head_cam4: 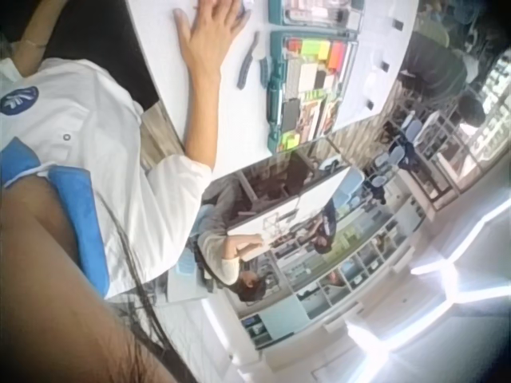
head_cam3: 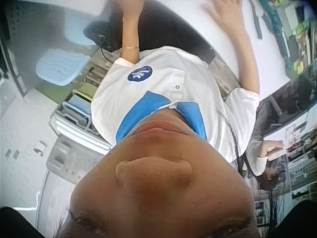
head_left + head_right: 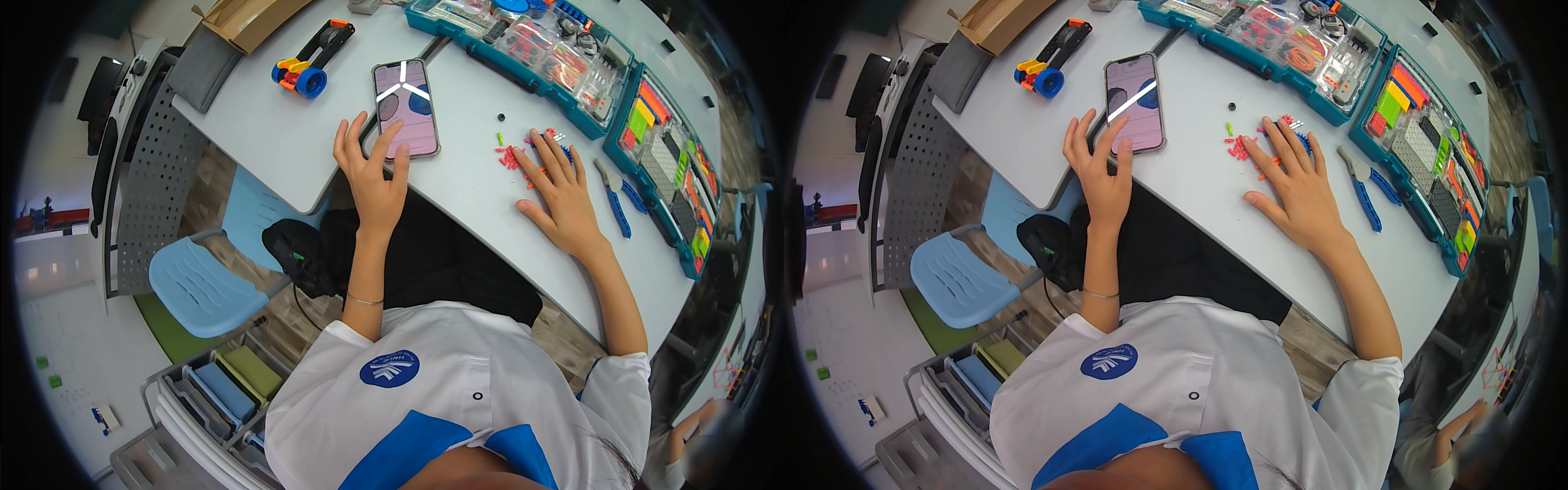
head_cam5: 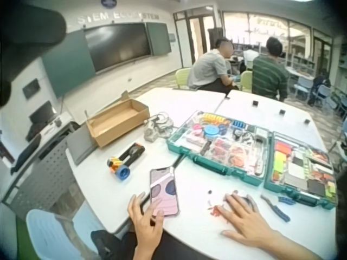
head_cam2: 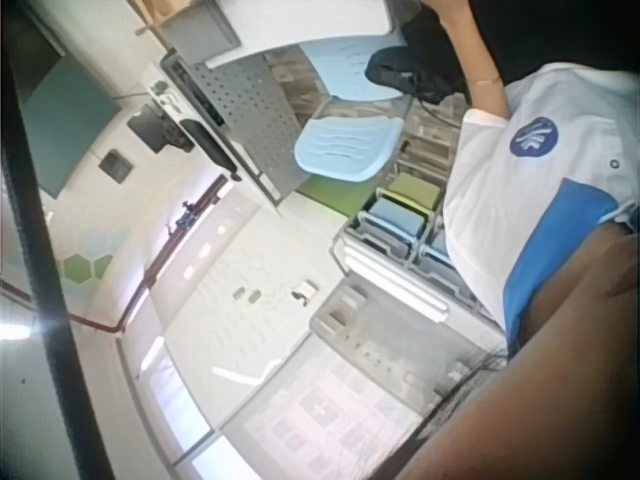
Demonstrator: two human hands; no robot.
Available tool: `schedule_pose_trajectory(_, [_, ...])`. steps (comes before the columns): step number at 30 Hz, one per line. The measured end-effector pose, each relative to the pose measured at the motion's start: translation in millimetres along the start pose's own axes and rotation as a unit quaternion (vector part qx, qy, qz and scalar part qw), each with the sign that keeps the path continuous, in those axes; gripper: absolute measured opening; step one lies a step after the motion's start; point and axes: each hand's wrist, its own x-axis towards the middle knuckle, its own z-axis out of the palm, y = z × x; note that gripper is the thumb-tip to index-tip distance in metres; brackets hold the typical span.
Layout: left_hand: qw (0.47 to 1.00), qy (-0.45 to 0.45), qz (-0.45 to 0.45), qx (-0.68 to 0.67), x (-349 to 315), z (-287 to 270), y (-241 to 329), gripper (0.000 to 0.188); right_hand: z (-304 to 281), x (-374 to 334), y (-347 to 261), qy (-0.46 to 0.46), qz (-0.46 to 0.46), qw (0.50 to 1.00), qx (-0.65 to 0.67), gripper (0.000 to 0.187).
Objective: The person assembles a small toy vehicle using colorful plastic parts from a kit. They select pieces from a container, attach them to a chassis, and use pliers to secure components while referencing a smartphone on the table.
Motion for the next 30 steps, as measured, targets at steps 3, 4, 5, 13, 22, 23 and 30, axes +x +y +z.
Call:
schedule_pose_trajectory(3, [1.0, -0.012, 0.003, 0.008, -1.6, 1.4, -5.3, 0.021, 0.5, -0.4, 0.4, -0.001, 0.002, 1.0, 0.005, 0.069])
schedule_pose_trajectory(4, [1.0, -0.013, 0.0, 0.008, -2.1, -0.1, -8.7, 0.022, -0.1, -0.4, 0.2, -0.002, 0.002, 1.0, 0.008, 0.069])
schedule_pose_trajectory(5, [1.0, -0.015, -0.003, 0.007, -2.3, -1.1, -10.4, 0.022, -0.8, 0.0, -0.3, -0.003, 0.002, 1.0, 0.011, 0.069])
schedule_pose_trajectory(13, [1.0, 0.0, -0.001, 0.016, -2.8, -0.6, -8.7, 0.022, 1.7, -1.4, 2.3, 0.0, 0.004, 1.0, 0.016, 0.068])
schedule_pose_trajectory(22, [1.0, -0.009, 0.006, 0.003, -1.2, 3.5, -6.3, 0.026, 3.6, -1.7, 3.6, -0.001, 0.0, 1.0, 0.021, 0.067])
schedule_pose_trajectory(23, [1.0, -0.007, 0.004, 0.004, -0.8, 3.1, -7.3, 0.027, 3.2, -1.8, 3.6, -0.001, 0.001, 1.0, 0.022, 0.067])
schedule_pose_trajectory(30, [1.0, 0.002, 0.012, 0.0, -2.6, 2.4, -7.6, 0.029, 6.0, -2.8, 3.9, 0.026, -0.001, 0.999, 0.034, 0.064])
